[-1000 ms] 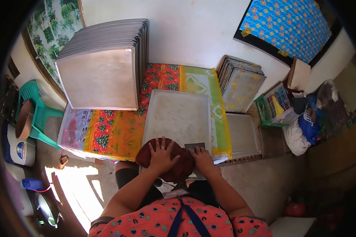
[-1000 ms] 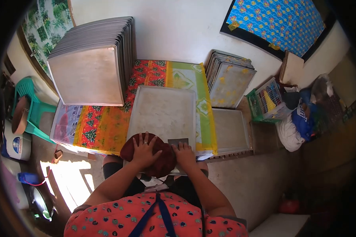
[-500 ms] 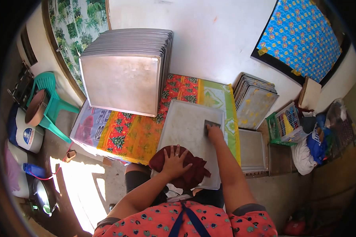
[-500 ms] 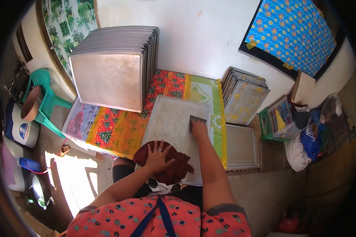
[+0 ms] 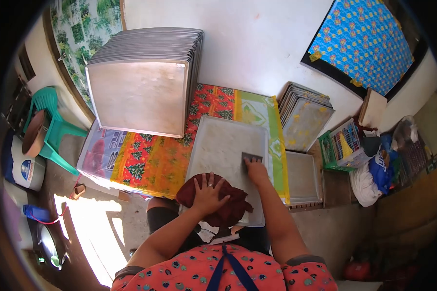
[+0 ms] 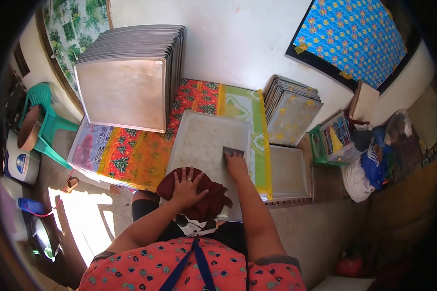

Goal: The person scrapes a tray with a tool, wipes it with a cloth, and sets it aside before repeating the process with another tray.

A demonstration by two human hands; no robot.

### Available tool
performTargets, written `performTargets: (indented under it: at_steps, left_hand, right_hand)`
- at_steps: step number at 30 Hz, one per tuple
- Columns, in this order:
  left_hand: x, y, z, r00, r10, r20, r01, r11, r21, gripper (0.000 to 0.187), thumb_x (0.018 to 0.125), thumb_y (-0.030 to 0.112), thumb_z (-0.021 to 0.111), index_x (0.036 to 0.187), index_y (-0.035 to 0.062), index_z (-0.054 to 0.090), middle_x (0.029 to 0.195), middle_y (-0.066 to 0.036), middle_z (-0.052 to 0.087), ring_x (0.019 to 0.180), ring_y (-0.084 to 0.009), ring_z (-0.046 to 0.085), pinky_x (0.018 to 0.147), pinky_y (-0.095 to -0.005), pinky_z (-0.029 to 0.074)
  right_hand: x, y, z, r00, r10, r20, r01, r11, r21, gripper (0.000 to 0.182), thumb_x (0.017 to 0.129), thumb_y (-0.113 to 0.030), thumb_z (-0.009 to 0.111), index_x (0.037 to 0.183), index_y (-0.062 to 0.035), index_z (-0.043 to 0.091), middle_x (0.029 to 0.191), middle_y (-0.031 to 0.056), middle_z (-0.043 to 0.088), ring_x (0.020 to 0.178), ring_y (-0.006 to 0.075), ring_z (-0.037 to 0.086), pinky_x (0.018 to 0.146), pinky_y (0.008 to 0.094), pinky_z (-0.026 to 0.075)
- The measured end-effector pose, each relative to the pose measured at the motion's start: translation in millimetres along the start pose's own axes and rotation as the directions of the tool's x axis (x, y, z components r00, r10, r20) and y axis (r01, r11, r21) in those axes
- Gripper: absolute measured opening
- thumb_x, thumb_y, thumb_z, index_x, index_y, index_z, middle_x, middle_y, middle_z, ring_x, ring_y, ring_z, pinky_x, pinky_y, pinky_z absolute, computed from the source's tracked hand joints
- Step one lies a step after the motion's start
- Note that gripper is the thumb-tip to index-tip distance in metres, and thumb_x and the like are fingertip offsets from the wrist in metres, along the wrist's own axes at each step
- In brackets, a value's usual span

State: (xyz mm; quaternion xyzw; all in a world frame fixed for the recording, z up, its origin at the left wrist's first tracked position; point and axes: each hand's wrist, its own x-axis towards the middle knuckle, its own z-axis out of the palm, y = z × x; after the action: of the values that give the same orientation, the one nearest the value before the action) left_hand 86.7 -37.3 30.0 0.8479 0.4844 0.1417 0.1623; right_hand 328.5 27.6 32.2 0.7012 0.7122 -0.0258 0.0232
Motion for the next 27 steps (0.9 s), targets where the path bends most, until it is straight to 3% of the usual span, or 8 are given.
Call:
performTargets:
  at_steps: [5,10,12,16,21,23,27]
  left_hand:
    - [-1,0,0,1.0,-0.004,-0.002,0.004,1.0,-0.019,0.073,0.083,0.061,0.049,0.141,0.0166,0.04,0.149,-0.027,0.023,0.139,-0.0485,0.013,0.106,-0.0685,0.005]
    - [0,1,0,0.999,0.01,-0.031,-0.009,1.0,0.012,0.072,0.083,0.059,0.05,0.14,0.0162,0.04,0.148,-0.027,0.024,0.138,-0.0497,0.015,0.105,-0.0688,0.006]
    - [-1,1,1,0.999,0.015,-0.042,-0.014,1.0,0.021,0.072,0.083,0.059,0.051,0.14,0.0161,0.041,0.148,-0.027,0.024,0.137,-0.0502,0.016,0.105,-0.0691,0.007]
    - [-1,2,3,0.999,0.025,-0.04,-0.024,0.999,0.024,0.071,0.083,0.058,0.052,0.139,0.0164,0.042,0.148,-0.027,0.025,0.137,-0.0503,0.017,0.105,-0.0693,0.007]
    - [-1,1,1,1.0,-0.002,-0.013,0.002,1.0,0.021,0.07,0.084,0.059,0.051,0.14,0.0187,0.04,0.15,-0.025,0.023,0.139,-0.0479,0.015,0.107,-0.0667,0.006]
    - [-1,2,0,1.0,-0.008,-0.008,0.009,1.0,0.019,0.07,0.084,0.059,0.052,0.14,0.0188,0.04,0.149,-0.025,0.024,0.138,-0.048,0.016,0.107,-0.0664,0.007]
    - [-2,3,-4,1.0,-0.005,-0.008,0.005,1.0,-0.007,0.07,0.084,0.058,0.052,0.14,0.0187,0.04,0.148,-0.026,0.025,0.138,-0.0483,0.017,0.107,-0.0663,0.007]
  right_hand:
    - [64,12,-40,0.969,0.071,0.237,-0.099,0.989,0.111,0.046,0.085,-0.006,0.045,0.13,-0.0125,0.051,0.117,0.0225,0.056,0.103,0.0402,0.057,0.083,0.046,0.05]
    - [-21,-15,4,0.998,-0.055,-0.012,0.055,0.997,0.052,0.042,0.087,-0.013,0.046,0.128,-0.0133,0.053,0.122,0.0244,0.054,0.106,0.0429,0.055,0.084,0.0497,0.047]
    - [-67,-29,9,0.989,-0.143,-0.025,0.142,0.99,-0.022,0.046,0.086,-0.012,0.046,0.132,-0.0124,0.05,0.128,0.0243,0.051,0.113,0.042,0.051,0.09,0.0493,0.044]
    - [-99,-46,5,0.983,-0.18,0.021,0.18,0.984,0.018,0.047,0.086,-0.011,0.046,0.134,-0.0125,0.048,0.129,0.0242,0.051,0.116,0.0416,0.05,0.094,0.0491,0.042]
    - [-33,-38,-1,0.989,-0.149,0.015,0.149,0.989,-0.003,0.045,0.088,-0.012,0.045,0.132,-0.0139,0.05,0.13,0.0231,0.05,0.117,0.041,0.05,0.095,0.0482,0.043]
    - [5,-31,-15,0.996,-0.051,0.076,0.045,0.996,0.076,0.041,0.089,-0.014,0.045,0.129,-0.0157,0.052,0.127,0.0212,0.053,0.114,0.0395,0.053,0.091,0.0471,0.046]
    - [40,-24,-28,0.99,-0.043,0.134,0.03,0.995,0.098,0.048,0.083,-0.006,0.048,0.13,-0.0129,0.05,0.118,0.0187,0.056,0.108,0.0377,0.055,0.085,0.0442,0.049]
